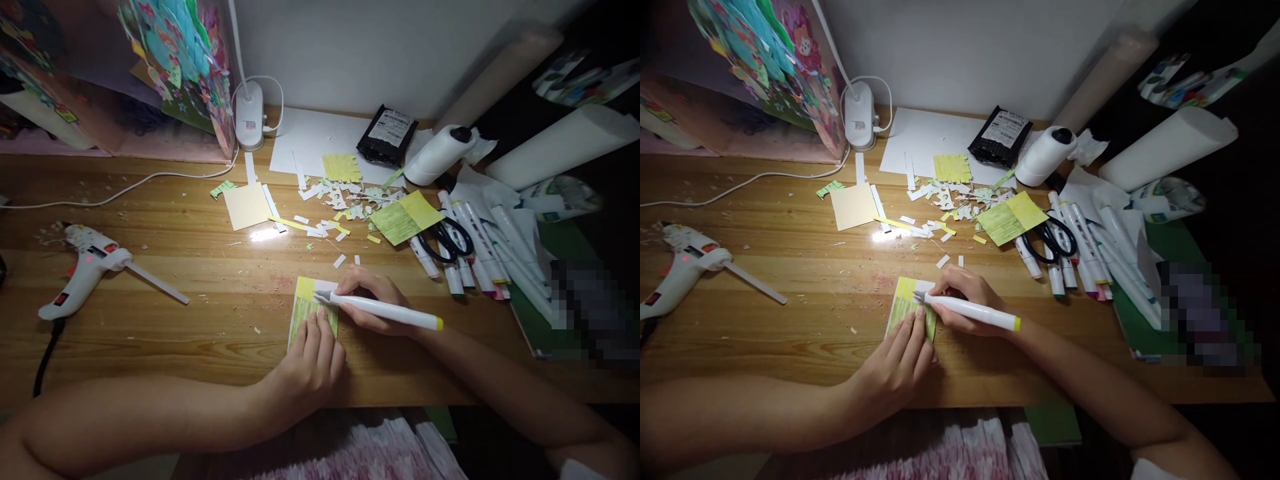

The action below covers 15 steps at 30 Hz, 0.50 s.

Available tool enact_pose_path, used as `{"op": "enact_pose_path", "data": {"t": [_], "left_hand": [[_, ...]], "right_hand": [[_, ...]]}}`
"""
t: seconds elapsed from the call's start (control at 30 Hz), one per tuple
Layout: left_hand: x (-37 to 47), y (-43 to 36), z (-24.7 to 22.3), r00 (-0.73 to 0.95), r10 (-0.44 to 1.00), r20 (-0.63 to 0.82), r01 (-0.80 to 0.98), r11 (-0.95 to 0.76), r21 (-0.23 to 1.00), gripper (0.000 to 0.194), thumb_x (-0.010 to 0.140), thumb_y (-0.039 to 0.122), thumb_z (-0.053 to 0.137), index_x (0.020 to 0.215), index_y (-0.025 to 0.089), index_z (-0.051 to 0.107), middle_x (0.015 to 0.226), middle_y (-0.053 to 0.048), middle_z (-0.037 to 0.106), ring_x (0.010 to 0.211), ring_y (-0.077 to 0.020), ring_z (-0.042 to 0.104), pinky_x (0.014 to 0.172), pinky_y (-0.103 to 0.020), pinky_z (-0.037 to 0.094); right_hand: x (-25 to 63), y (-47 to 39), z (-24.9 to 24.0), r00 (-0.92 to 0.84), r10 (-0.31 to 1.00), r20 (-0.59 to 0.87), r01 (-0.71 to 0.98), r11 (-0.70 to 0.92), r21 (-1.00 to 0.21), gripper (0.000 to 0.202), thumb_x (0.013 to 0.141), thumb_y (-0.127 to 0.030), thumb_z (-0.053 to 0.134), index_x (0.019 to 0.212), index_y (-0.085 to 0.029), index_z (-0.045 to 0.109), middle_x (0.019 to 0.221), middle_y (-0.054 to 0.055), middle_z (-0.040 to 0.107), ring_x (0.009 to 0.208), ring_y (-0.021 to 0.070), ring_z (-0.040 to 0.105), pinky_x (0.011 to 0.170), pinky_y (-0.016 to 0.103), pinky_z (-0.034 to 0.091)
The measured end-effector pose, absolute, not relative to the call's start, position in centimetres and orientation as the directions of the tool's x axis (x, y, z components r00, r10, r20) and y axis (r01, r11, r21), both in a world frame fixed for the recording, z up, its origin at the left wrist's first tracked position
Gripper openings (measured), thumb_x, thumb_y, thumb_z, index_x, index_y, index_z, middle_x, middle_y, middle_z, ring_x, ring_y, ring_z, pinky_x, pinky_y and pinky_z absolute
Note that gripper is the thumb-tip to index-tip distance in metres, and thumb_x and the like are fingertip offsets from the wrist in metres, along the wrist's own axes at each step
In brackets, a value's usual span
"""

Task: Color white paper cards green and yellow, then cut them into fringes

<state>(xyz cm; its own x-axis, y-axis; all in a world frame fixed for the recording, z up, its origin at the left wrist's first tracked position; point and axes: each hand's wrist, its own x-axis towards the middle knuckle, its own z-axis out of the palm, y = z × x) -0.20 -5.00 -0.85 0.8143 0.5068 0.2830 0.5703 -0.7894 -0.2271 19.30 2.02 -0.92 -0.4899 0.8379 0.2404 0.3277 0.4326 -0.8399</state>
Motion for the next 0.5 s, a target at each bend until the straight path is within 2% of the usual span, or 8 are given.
{"op": "enact_pose_path", "data": {"t": [0.17, 0.33, 0.5], "left_hand": [[-0.41, -5.24, -0.32, 0.787, 0.559, 0.261, 0.609, -0.772, -0.183, 0.029, 0.085, 0.027, 0.048, 0.099, 0.003, 0.058, 0.115, -0.023, 0.060, 0.100, -0.0295, 0.062, 0.084, -0.036, 0.050], [-0.41, -5.57, -0.17, 0.780, 0.586, 0.222, 0.623, -0.762, -0.176, 0.029, 0.084, 0.028, 0.051, 0.099, 0.004, 0.057, 0.117, -0.024, 0.059, 0.102, -0.0302, 0.061, 0.086, -0.037, 0.049], [-0.36, -5.51, -0.29, 0.799, 0.565, 0.207, 0.601, -0.766, -0.230, 0.031, 0.085, 0.027, 0.046, 0.103, 0.003, 0.056, 0.119, -0.024, 0.058, 0.103, -0.0310, 0.061, 0.085, -0.037, 0.049]], "right_hand": [[19.45, 2.41, -0.62, -0.426, 0.873, 0.237, 0.262, 0.369, -0.892, 0.025, 0.080, -0.024, 0.060, 0.105, -0.021, 0.055, 0.089, 0.005, 0.058, 0.078, 0.0175, 0.055, 0.068, 0.030, 0.044], [19.64, 2.76, -0.65, -0.539, 0.826, 0.167, 0.327, 0.388, -0.862, 0.017, 0.075, -0.020, 0.064, 0.092, -0.018, 0.061, 0.080, 0.004, 0.062, 0.068, 0.0150, 0.054, 0.062, 0.026, 0.041], [19.42, 2.79, -0.58, -0.599, 0.774, 0.203, 0.339, 0.475, -0.812, 0.012, 0.075, -0.021, 0.063, 0.087, -0.017, 0.063, 0.073, 0.002, 0.061, 0.066, 0.0145, 0.052, 0.060, 0.025, 0.039]]}}
